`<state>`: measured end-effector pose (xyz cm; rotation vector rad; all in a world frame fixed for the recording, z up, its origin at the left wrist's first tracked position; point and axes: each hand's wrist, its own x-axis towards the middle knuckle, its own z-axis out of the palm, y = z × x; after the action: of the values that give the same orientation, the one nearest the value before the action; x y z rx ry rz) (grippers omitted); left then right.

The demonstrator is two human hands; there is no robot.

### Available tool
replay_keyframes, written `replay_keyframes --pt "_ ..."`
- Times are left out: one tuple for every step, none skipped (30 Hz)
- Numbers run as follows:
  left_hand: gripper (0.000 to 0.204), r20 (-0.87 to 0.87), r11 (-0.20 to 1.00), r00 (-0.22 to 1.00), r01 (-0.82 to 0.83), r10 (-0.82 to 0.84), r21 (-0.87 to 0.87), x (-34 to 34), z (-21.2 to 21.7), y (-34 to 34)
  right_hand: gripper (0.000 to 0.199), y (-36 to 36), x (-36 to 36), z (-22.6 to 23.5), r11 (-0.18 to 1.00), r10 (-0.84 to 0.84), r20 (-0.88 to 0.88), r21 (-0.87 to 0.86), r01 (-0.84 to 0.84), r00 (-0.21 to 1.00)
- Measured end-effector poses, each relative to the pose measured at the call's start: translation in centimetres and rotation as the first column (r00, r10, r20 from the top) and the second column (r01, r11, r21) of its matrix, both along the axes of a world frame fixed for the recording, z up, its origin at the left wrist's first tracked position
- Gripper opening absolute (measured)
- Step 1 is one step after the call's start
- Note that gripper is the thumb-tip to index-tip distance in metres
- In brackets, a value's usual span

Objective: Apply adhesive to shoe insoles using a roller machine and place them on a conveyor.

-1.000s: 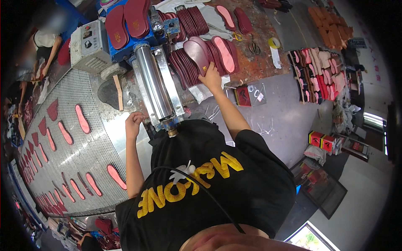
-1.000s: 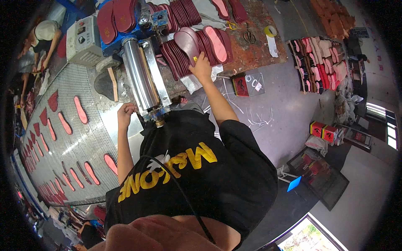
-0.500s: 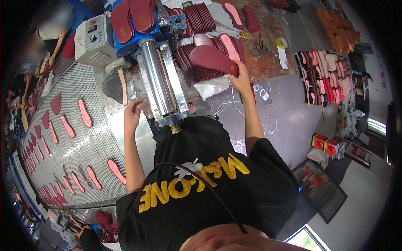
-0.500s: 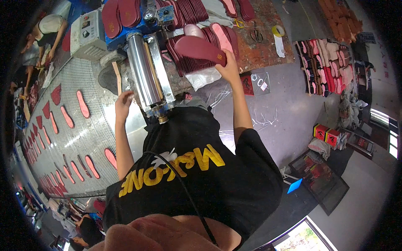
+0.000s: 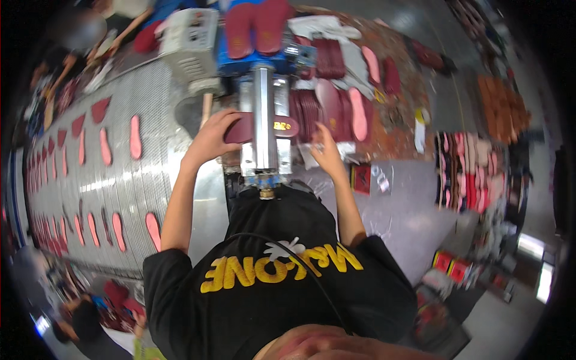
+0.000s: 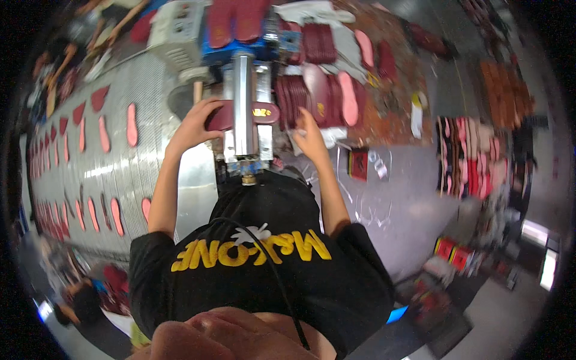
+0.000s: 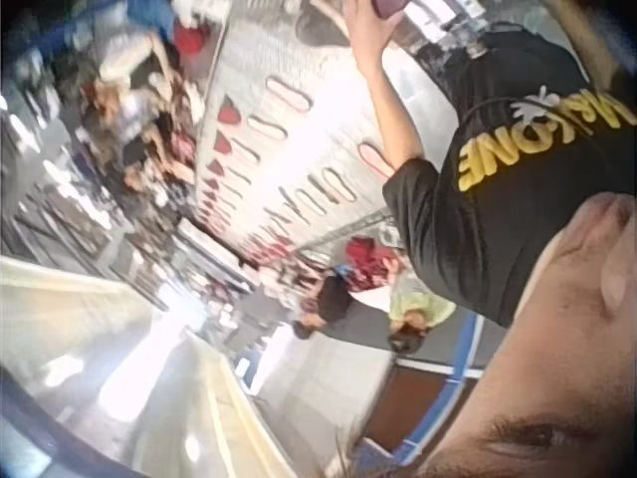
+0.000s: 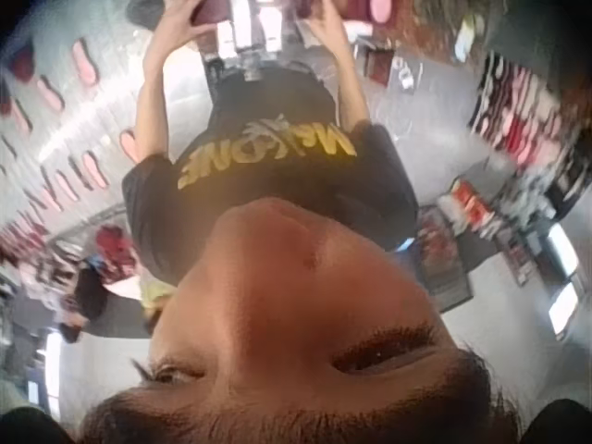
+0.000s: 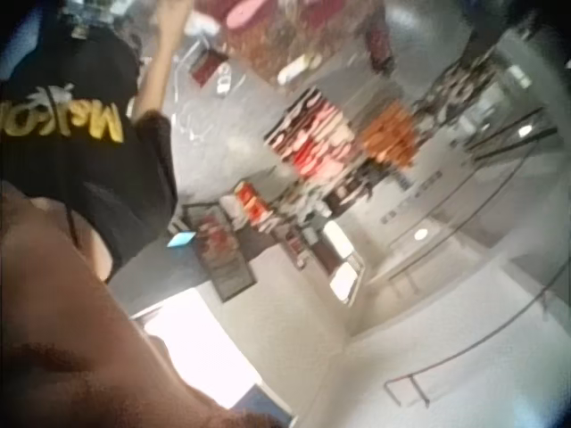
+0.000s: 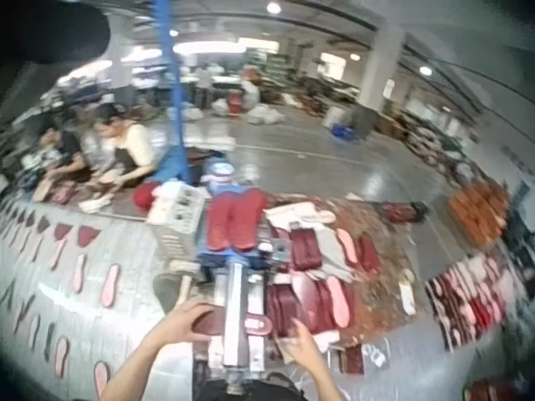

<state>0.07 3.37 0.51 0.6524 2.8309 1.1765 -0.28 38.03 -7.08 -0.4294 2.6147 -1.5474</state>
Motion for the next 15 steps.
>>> replay_keyframes --pt "0.066 -0.062 0.999 0.997 -0.036 0.034 -0.036 0.2 -0.2 -0.7 0.055 0.7 0.7 -1.6 0.996 -0.031 0.02 0.08 0.029 0.999" --pt "0.066 -0.101 0.99 0.992 -0.091 0.08 -0.105 0.6 -0.4 -1.6 0.05 1.5 1.5 -3.4 0.989 0.015 0.095 0.144 -0.028 0.995" --pt "0.065 -0.124 0.972 0.985 -0.139 0.117 -0.188 0.9 -0.7 -2.4 0.045 2.5 2.5 -5.4 0.971 -0.005 0.207 0.233 -0.045 0.978" --pt "0.065 -0.141 0.967 0.975 -0.192 0.169 -0.167 1.3 -1.0 -3.3 0.041 3.4 3.6 -7.6 0.95 0.063 0.19 0.291 -0.118 0.98" --pt "0.065 -0.107 0.963 0.98 -0.185 0.167 -0.195 1.5 -1.6 -4.3 0.037 4.3 4.4 -10.1 0.92 0.069 0.232 0.362 -0.152 0.97" --pt "0.064 -0.098 0.964 0.983 -0.173 0.156 -0.201 1.6 -2.3 -5.4 0.038 5.2 5.1 -12.6 0.874 0.136 0.294 0.414 -0.254 0.946" --pt "0.064 -0.076 0.952 0.974 -0.224 0.213 -0.209 1.9 -3.3 -6.3 0.039 6.4 5.7 -15.0 0.799 0.113 0.415 0.502 -0.331 0.903" --pt "0.063 0.007 0.96 0.972 -0.232 0.236 -0.156 2.2 -4.6 -7.2 0.033 7.3 6.5 -17.3 0.867 0.142 0.48 0.361 -0.342 0.866" --pt "0.062 0.078 0.965 0.964 -0.246 0.252 -0.087 2.9 -6.2 -7.9 0.028 8.0 7.4 -19.5 0.904 0.094 0.587 0.288 -0.315 0.804" --pt "0.066 0.147 0.968 0.956 -0.25 0.253 -0.038 3.9 -7.8 -8.7 0.025 8.7 8.3 -21.4 0.876 0.219 0.542 0.256 -0.408 0.811" --pt "0.066 0.155 0.949 0.936 -0.316 0.316 -0.025 5.7 -9.7 -8.9 0.023 9.4 8.7 -22.9 0.823 0.232 0.545 0.331 -0.461 0.806" --pt "0.071 0.392 0.897 0.882 -0.372 0.261 0.238 7.5 -11.5 -9.2 0.023 10.0 9.1 -23.8 0.808 0.342 0.527 0.257 -0.529 0.778" --pt "0.076 0.588 0.762 0.798 -0.463 0.136 0.452 9.3 -13.1 -9.3 0.023 10.5 9.2 -24.3 0.815 0.318 0.603 0.221 -0.536 0.732" --pt "0.077 0.689 0.649 0.725 -0.51 -0.029 0.564 11.4 -14.5 -9.2 0.023 10.8 9.1 -24.4 0.82 0.298 0.656 0.196 -0.538 0.693" --pt "0.069 0.719 0.407 0.687 -0.63 -0.105 0.661 14.0 -15.8 -8.4 0.022 10.9 8.7 -24.2 0.822 0.281 0.697 0.18 -0.541 0.659"
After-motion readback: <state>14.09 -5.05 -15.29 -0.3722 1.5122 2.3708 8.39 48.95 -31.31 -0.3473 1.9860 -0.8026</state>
